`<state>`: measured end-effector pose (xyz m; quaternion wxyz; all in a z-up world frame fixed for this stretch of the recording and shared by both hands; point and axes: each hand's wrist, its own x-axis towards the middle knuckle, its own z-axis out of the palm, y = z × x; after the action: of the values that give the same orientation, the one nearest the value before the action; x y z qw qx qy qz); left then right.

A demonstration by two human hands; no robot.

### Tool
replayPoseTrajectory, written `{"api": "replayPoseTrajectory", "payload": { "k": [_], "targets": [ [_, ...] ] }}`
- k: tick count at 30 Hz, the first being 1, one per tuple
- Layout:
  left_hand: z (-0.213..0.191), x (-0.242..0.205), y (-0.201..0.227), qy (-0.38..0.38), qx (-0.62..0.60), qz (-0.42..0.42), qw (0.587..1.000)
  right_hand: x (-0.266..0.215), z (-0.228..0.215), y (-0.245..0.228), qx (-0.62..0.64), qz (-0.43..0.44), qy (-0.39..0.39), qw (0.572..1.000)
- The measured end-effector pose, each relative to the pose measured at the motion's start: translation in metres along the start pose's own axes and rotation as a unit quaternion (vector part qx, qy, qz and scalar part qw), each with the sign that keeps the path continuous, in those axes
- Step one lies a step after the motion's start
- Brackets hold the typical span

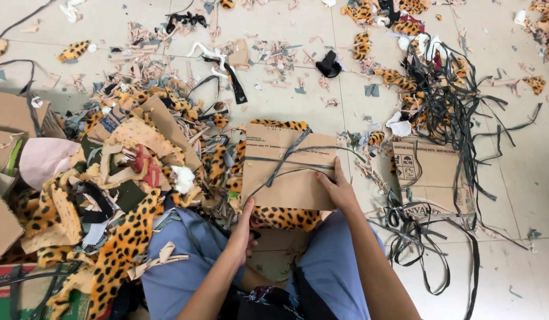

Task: The person organizes leopard-print fabric scraps on the floor, places cardboard sheets on top, and ties a black plastic strap around the bundle to secure it.

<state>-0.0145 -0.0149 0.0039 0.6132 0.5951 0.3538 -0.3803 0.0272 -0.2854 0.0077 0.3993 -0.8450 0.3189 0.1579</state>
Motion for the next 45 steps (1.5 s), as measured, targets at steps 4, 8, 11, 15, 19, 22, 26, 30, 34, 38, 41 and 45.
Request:
{"api": "replayPoseTrajectory", "payload": {
  "k": [4,8,11,15,19,22,26,30,34,38,41,45],
  "targets": [
    [0.015,-0.007,0.001,-0.043,-0.075,-0.097,0.992,-0.003,-0.005,-0.026,-0.022,0.000,-0.024,0.999],
    [0.027,0.019,-0.009,-0.011,-0.134,-0.021,0.991,-0.005,0.001,-0.027,0.027,0.037,-0.031,0.998],
    [0.025,0.054,0.021,0.010,-0.186,0.009,0.983,-0.029,0.014,-0.027,0.036,0.056,0.020,0.998],
    [0.012,0.059,0.082,0.039,-0.054,0.188,0.980,-0.071,0.026,-0.003,-0.006,0.068,-0.021,0.997],
    [0.010,0.037,0.122,0.106,0.140,0.129,0.976,-0.091,-0.002,0.004,-0.110,-0.004,-0.027,0.994],
    [0.012,0.040,0.136,0.095,0.242,0.113,0.959,-0.053,-0.037,-0.010,-0.046,-0.031,0.071,0.996],
    [0.015,0.055,0.140,0.054,0.319,0.077,0.943,-0.004,-0.062,-0.043,0.080,0.074,-0.002,0.994],
    [0.016,0.071,0.135,0.029,0.155,0.072,0.985,0.063,-0.016,-0.001,0.249,0.052,-0.049,0.966],
    [0.013,0.077,0.106,-0.036,0.158,0.114,0.980,0.062,0.017,0.021,0.358,0.046,-0.057,0.931],
    [-0.009,0.008,0.091,-0.036,0.240,0.104,0.964,0.071,0.026,0.060,0.277,0.046,-0.076,0.957],
    [-0.026,0.056,0.034,-0.023,0.303,0.105,0.947,0.021,0.027,0.069,0.180,0.060,-0.102,0.976],
    [-0.055,0.055,0.035,0.071,0.347,0.174,0.919,-0.031,-0.022,-0.003,0.043,0.006,-0.082,0.996]
  ]
}}
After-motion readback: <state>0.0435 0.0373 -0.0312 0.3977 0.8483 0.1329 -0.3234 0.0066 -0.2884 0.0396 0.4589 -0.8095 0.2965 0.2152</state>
